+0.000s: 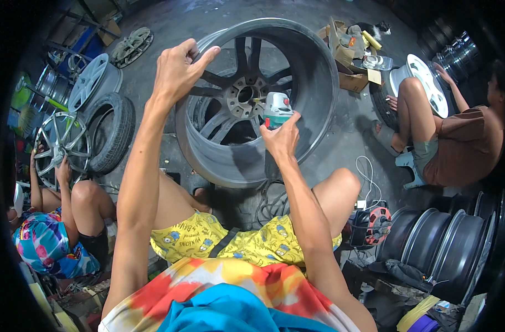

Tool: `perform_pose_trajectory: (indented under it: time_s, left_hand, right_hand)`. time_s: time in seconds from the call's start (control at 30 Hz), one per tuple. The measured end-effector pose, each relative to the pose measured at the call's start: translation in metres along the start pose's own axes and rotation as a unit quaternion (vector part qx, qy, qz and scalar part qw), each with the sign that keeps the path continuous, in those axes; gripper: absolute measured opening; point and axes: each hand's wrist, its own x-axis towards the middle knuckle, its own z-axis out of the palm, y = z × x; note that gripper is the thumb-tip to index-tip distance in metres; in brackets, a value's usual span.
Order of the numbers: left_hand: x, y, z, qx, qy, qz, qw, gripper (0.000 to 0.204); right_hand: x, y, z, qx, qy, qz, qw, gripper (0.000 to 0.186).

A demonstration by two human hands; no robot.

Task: The person uses a power grinder to smooth the inner surfaces and bolt holes of a metal wheel rim by hand while holding the rim steady with the other hand.

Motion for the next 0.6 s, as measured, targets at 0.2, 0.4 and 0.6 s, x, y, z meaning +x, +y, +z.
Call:
perform_pose_trajectory:
  time_s: [0.2,0.4,0.6]
  left_hand:
    - [0.002,-0.002,0.004,0.003,0.013,0.024,1.0,0.06]
    - [0.001,-0.001,-0.001,0.009,-0.004,-0.002,1.0,0.06]
    - [-0.001,0.001,0.001,-0.001,-0.005,-0.001,1.0,0.059]
  right_hand:
    - [-0.006,0.006,0.003,0.016,-0.006,-0.01,1.0,0.085]
    - [-0.001,0.006,-0.001,0.019,-0.009,-0.005,1.0,0.083]
    - [-0.006,0.002,-0.007,-0.01,-0.003,-0.071,0.997,0.079]
